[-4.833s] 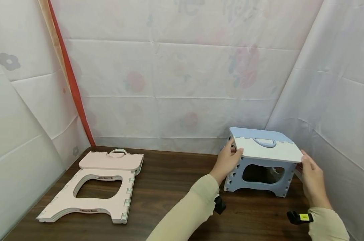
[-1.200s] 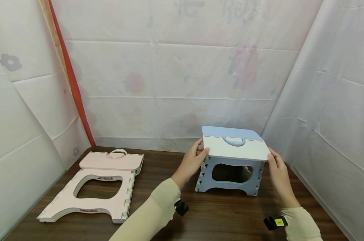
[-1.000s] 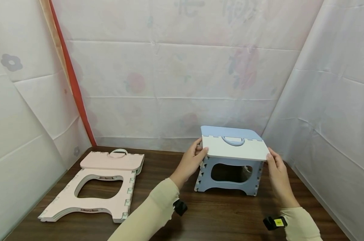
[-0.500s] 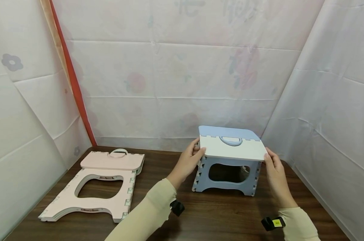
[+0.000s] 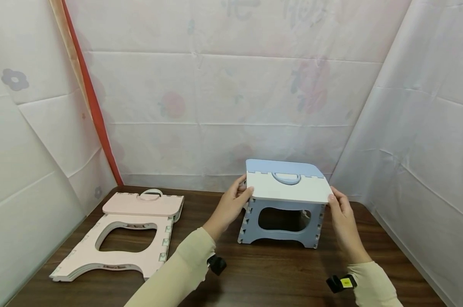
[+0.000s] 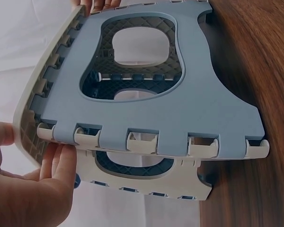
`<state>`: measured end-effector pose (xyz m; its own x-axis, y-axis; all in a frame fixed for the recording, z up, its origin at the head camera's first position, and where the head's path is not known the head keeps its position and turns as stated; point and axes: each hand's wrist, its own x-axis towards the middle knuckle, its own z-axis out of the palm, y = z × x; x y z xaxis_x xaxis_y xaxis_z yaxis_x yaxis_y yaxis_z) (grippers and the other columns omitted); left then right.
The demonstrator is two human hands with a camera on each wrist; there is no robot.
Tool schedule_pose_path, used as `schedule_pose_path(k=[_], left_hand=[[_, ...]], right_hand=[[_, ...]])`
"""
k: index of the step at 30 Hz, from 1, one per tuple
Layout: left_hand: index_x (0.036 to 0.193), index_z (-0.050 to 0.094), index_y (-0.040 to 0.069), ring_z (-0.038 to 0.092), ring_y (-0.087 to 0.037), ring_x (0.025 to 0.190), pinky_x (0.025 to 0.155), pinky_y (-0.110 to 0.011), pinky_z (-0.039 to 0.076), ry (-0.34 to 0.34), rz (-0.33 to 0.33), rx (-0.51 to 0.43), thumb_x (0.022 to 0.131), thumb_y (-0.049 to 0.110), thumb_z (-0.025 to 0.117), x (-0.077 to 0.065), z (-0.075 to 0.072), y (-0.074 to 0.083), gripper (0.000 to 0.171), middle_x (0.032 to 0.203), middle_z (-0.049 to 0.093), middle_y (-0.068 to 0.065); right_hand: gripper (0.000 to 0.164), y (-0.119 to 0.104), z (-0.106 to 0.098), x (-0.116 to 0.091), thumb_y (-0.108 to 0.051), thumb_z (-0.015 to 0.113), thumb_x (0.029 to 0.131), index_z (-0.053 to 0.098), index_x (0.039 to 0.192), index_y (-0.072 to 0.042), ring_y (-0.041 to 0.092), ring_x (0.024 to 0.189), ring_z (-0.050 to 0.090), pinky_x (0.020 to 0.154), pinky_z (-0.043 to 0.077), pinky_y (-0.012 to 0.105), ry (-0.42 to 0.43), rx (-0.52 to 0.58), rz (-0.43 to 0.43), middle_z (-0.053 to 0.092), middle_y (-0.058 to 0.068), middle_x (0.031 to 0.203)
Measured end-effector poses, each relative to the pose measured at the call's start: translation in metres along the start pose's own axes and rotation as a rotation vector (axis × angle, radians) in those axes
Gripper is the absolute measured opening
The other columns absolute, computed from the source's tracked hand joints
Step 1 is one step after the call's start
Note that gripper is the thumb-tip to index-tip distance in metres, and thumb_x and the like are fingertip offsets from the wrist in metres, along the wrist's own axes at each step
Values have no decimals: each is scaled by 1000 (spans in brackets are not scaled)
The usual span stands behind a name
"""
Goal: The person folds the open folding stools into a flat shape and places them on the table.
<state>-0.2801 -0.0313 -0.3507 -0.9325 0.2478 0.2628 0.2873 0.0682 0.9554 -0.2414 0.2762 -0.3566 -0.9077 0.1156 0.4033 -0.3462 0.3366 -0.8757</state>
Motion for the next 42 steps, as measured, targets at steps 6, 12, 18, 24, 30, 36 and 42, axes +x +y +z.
schedule_pose_path(k=[6, 12, 18, 24, 30, 36, 42], left_hand=[[158, 31, 25, 55, -22, 115, 98, -47, 46, 18, -9, 15, 102, 43, 57, -2, -7, 0, 64, 133, 53, -8], [158, 32, 24, 56, -23, 116, 101, -47, 45, 37, -8, -4, 103, 40, 58, -4, -12, 0, 63, 133, 53, -9], [158, 33, 23, 56, -24, 115, 100, -48, 46, 48, 3, -5, 103, 39, 58, -7, -18, -1, 63, 132, 55, -10], [157, 33, 22, 56, -25, 115, 101, -49, 45, 56, 14, -8, 103, 40, 58, -10, -24, -3, 63, 132, 55, -11], [157, 34, 22, 56, -26, 116, 102, -50, 45, 63, 6, -17, 103, 39, 58, -13, -29, -4, 63, 131, 56, -11], [157, 33, 17, 56, -27, 114, 102, -51, 44, 56, 18, -19, 103, 38, 58, -14, -34, -5, 63, 130, 55, -14], [157, 33, 19, 56, -27, 114, 103, -53, 43, 49, 11, -25, 103, 37, 57, -17, -39, -5, 62, 130, 55, -13]], right_hand=[[60, -3, 7, 1, -37, 35, 110, 21, 158, -2, 19, 136, 32, 94, 34, 10, -14, 22, 10, 25, 15, 159], [60, -3, 12, 1, -40, 35, 110, 22, 157, -4, 17, 134, 33, 93, 33, 12, -18, 21, 4, 27, 14, 158], [60, -2, 18, 1, -38, 35, 110, 22, 156, -2, 15, 132, 34, 95, 34, 15, -32, 65, -13, 26, 15, 157], [60, -4, 24, 1, -37, 36, 110, 22, 156, -2, 16, 133, 32, 94, 34, 14, -36, 66, -2, 25, 14, 158], [58, -6, 29, 0, -35, 36, 111, 23, 155, 0, 16, 130, 33, 94, 33, 15, -47, 62, -8, 25, 14, 158], [58, -7, 32, 0, -35, 36, 111, 23, 156, -1, 16, 131, 32, 94, 33, 15, -56, 62, -8, 23, 13, 159], [56, -6, 37, -1, -32, 36, 111, 24, 154, 1, 16, 125, 35, 94, 34, 16, -53, 90, -20, 25, 14, 157]])
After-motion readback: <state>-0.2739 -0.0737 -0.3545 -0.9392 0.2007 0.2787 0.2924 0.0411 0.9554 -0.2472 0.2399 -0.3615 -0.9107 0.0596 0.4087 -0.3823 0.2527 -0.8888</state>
